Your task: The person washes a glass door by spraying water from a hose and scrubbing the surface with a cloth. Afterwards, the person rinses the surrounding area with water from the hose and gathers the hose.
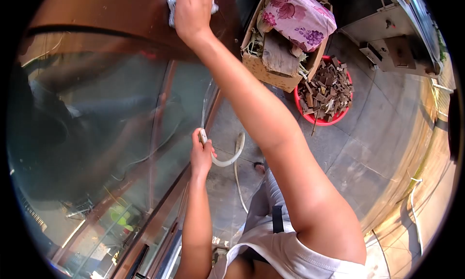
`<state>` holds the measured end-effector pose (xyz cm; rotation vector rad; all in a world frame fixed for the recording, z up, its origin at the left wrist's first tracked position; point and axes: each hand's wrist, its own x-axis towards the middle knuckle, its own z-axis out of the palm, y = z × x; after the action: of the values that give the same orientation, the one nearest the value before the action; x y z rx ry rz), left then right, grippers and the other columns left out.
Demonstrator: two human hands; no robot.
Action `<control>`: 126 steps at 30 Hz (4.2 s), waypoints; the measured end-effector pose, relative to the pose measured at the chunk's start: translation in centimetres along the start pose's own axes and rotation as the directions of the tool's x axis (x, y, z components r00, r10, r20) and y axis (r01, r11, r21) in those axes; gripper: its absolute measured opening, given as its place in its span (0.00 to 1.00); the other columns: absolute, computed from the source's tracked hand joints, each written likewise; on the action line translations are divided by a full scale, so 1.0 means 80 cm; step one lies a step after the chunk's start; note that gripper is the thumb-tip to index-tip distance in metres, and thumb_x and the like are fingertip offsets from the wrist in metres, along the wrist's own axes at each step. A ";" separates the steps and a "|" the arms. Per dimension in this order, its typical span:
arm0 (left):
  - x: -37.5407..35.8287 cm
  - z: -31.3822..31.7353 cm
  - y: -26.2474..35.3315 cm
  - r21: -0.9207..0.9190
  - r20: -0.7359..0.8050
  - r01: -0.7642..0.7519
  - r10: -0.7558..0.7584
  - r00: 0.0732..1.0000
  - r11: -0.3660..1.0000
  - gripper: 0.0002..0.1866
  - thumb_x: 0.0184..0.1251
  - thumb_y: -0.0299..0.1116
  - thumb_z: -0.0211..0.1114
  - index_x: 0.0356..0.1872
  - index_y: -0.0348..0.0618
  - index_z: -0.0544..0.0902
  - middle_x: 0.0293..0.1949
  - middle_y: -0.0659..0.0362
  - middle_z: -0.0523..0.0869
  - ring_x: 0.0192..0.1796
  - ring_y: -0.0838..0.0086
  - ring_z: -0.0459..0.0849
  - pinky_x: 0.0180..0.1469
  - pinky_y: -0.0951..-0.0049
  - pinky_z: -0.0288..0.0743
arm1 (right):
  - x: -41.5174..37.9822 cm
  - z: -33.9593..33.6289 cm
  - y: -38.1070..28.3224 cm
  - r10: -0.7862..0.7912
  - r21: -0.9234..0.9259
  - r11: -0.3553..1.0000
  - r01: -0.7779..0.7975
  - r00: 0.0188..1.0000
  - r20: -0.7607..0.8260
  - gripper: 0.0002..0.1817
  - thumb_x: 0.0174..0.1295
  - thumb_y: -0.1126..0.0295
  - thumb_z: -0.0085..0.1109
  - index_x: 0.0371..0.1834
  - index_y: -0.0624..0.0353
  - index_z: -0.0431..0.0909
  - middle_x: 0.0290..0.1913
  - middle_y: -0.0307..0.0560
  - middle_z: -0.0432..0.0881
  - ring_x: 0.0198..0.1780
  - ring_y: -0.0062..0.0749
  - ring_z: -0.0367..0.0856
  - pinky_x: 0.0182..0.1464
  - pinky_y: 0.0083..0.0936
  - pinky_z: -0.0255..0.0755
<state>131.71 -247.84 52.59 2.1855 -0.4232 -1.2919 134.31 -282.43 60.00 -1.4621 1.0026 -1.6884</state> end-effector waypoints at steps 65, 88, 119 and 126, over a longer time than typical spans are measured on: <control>0.329 0.208 -0.160 -0.279 -0.235 -0.555 0.504 0.831 0.784 0.25 0.73 0.27 0.58 0.69 0.45 0.63 0.23 0.60 0.78 0.21 0.78 0.78 0.24 0.77 0.74 | -0.434 -0.085 0.609 0.674 0.023 0.708 -0.706 0.685 0.277 0.37 0.76 0.50 0.37 0.81 0.56 0.43 0.81 0.58 0.44 0.80 0.51 0.45 0.79 0.33 0.40; 0.289 0.229 -0.246 -0.384 -0.260 -0.413 0.333 0.907 0.826 0.24 0.73 0.26 0.57 0.68 0.47 0.63 0.24 0.60 0.78 0.21 0.76 0.79 0.23 0.75 0.75 | -0.449 -0.100 0.614 0.702 0.053 0.635 -0.770 0.605 0.376 0.40 0.74 0.41 0.34 0.82 0.47 0.37 0.82 0.54 0.34 0.82 0.50 0.36 0.79 0.37 0.35; 0.253 0.189 -0.389 -0.585 -0.244 -0.227 0.098 0.965 0.779 0.24 0.73 0.26 0.55 0.68 0.50 0.63 0.24 0.58 0.79 0.21 0.72 0.80 0.25 0.72 0.75 | -0.479 -0.151 0.691 0.642 0.201 0.562 -0.802 0.577 0.505 0.31 0.65 0.55 0.58 0.68 0.61 0.68 0.64 0.49 0.76 0.64 0.38 0.74 0.68 0.33 0.63; 0.255 0.187 -0.394 -0.588 -0.232 -0.242 0.125 0.965 0.772 0.24 0.73 0.26 0.55 0.68 0.49 0.63 0.24 0.58 0.79 0.21 0.73 0.79 0.25 0.72 0.75 | -0.559 -0.109 0.571 0.716 0.223 0.405 -0.887 0.459 0.527 0.51 0.68 0.29 0.37 0.81 0.56 0.38 0.82 0.55 0.36 0.81 0.50 0.38 0.78 0.42 0.38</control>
<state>128.17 -238.13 13.49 1.6344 -0.1092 -0.9359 132.25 -263.94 -1.76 -0.6531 0.8010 -0.7694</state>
